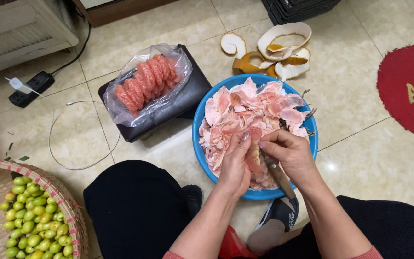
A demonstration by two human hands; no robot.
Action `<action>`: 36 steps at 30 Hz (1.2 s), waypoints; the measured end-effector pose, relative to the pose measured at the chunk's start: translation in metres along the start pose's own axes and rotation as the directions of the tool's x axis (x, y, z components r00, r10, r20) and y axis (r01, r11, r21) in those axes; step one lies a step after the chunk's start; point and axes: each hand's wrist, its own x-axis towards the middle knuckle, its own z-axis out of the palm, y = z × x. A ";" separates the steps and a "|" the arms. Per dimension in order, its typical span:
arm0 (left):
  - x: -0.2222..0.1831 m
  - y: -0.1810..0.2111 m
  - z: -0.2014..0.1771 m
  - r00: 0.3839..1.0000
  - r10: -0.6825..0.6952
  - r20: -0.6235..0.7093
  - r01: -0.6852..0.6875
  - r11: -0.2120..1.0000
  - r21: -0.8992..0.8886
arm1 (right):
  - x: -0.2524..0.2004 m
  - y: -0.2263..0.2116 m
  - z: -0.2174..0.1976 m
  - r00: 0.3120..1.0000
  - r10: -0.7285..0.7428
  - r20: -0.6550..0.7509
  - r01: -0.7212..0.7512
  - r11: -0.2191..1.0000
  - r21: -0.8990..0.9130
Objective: Peeling and cleaning fruit pith using a knife and sorting it into a bowl
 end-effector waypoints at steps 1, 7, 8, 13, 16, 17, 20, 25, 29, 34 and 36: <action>0.001 0.001 0.001 1.000 -0.003 0.001 0.003 1.000 0.000 | 0.000 -0.002 -0.001 1.000 0.001 -0.003 -0.001 1.000 -0.001; 0.005 0.000 -0.002 0.989 -0.135 0.058 0.142 0.981 -0.131 | -0.003 -0.008 -0.002 0.999 0.037 0.040 -0.041 0.994 0.101; 0.004 0.003 0.001 0.992 -0.119 0.035 0.122 0.988 -0.099 | -0.003 -0.007 -0.003 0.999 0.041 0.023 -0.043 0.991 0.127; 0.003 0.006 0.008 1.000 0.016 -0.017 -0.015 1.000 0.012 | -0.007 -0.007 0.005 0.999 0.029 -0.036 -0.022 0.984 0.175; 0.003 -0.001 0.007 0.997 0.078 -0.027 -0.075 0.993 0.094 | -0.010 -0.019 0.018 0.994 0.004 -0.109 0.005 0.997 0.081; 0.001 -0.001 0.009 0.991 0.127 -0.028 -0.121 0.979 0.167 | -0.011 -0.019 0.021 0.989 0.002 -0.150 0.015 0.994 0.112; 0.002 -0.009 0.004 0.973 0.233 0.003 -0.226 0.940 0.256 | -0.011 -0.020 0.025 0.979 -0.007 -0.203 0.029 0.994 0.108; 0.005 -0.013 -0.003 0.928 0.366 0.072 -0.368 0.863 0.346 | -0.011 -0.024 0.033 0.973 0.011 -0.230 0.016 0.993 0.117; 0.005 -0.020 -0.007 0.873 0.473 0.121 -0.473 0.760 0.445 | -0.010 -0.021 0.030 0.976 -0.010 -0.219 0.014 1.000 0.017; 0.005 -0.021 -0.004 0.874 0.481 0.069 -0.455 0.760 0.463 | -0.003 -0.005 0.023 0.969 -0.178 -0.171 0.127 0.953 -0.274; -0.002 -0.019 0.008 0.908 0.418 -0.024 -0.380 0.847 0.372 | 0.000 -0.001 0.019 0.935 -0.333 -0.123 0.217 0.811 -0.543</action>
